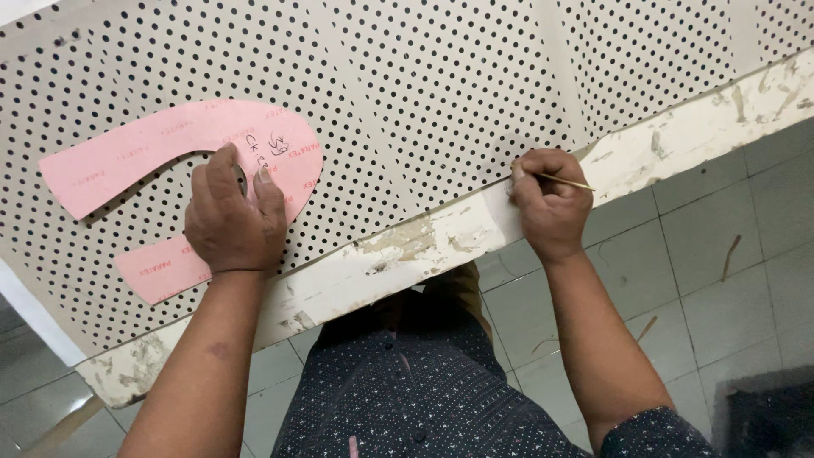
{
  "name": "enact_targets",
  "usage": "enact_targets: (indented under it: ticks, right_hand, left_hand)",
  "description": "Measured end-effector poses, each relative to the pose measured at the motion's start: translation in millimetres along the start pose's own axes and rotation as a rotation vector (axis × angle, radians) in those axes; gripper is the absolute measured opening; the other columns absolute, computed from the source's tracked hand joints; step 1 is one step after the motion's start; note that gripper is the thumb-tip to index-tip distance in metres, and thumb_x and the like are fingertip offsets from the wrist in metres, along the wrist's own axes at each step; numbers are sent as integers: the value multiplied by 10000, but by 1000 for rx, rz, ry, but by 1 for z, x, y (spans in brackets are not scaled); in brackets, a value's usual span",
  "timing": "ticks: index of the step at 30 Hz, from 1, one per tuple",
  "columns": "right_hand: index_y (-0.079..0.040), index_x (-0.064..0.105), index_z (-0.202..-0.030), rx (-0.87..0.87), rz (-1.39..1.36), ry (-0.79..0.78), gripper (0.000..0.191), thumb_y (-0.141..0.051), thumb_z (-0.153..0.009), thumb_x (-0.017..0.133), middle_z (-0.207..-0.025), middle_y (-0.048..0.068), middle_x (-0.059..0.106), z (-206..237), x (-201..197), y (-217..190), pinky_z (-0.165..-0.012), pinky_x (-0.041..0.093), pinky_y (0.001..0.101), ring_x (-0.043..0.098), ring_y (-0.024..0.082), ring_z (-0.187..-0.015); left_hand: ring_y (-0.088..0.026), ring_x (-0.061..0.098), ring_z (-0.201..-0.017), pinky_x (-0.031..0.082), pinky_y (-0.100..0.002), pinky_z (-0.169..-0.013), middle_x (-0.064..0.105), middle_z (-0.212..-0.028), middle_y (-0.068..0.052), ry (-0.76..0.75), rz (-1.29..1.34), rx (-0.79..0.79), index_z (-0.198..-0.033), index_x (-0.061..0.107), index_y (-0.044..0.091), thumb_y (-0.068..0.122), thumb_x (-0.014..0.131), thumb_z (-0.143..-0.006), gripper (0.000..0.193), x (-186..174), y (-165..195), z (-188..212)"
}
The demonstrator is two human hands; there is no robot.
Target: The person places a pink U-shaped template on a perforated sheet and uses a small tool to mark dots along the template's edges. They lift and reposition the template multiple times to continue marking different sections of the sheet.
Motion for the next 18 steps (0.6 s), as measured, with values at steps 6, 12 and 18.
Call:
enact_targets:
  ticks: [6, 12, 18]
  right_hand:
    - [-33, 527, -1156, 18, -117, 123, 110, 0, -1075, 594, -999, 69, 634, -4, -8, 10, -708, 578, 262, 640, 105, -768]
    - [-10, 603, -1238, -186, 158, 69, 131, -2, -1111, 573, -1088, 93, 624, -9, 12, -17, -661, 559, 251, 612, 122, -820]
    - [-17, 606, -1227, -409, 533, 57, 130, -6, -1097, 604, -1186, 133, 684, -8, 38, -47, -850, 550, 351, 658, 254, -974]
  left_hand:
    - [-323, 644, -899, 524, -466, -772, 611, -1164, -123, 8, 3, -9, -1404, 537, 91, 253, 670, -1002, 453, 2, -1, -1]
    - [-359, 640, -866, 523, -491, -740, 603, -1107, -145, 60, -7, -12, -1350, 561, 105, 296, 684, -963, 449, 1, -4, -8]
    - [-376, 654, -833, 552, -506, -740, 575, -1119, -175, -10, -4, -17, -1324, 550, 111, 299, 658, -978, 408, -5, -21, 3]
Point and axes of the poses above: each hand's wrist, its own z-axis away from the middle knuckle, its own x-axis out of the palm, y = z × x, the point moved 9 cm from there along -z, towards the middle knuckle
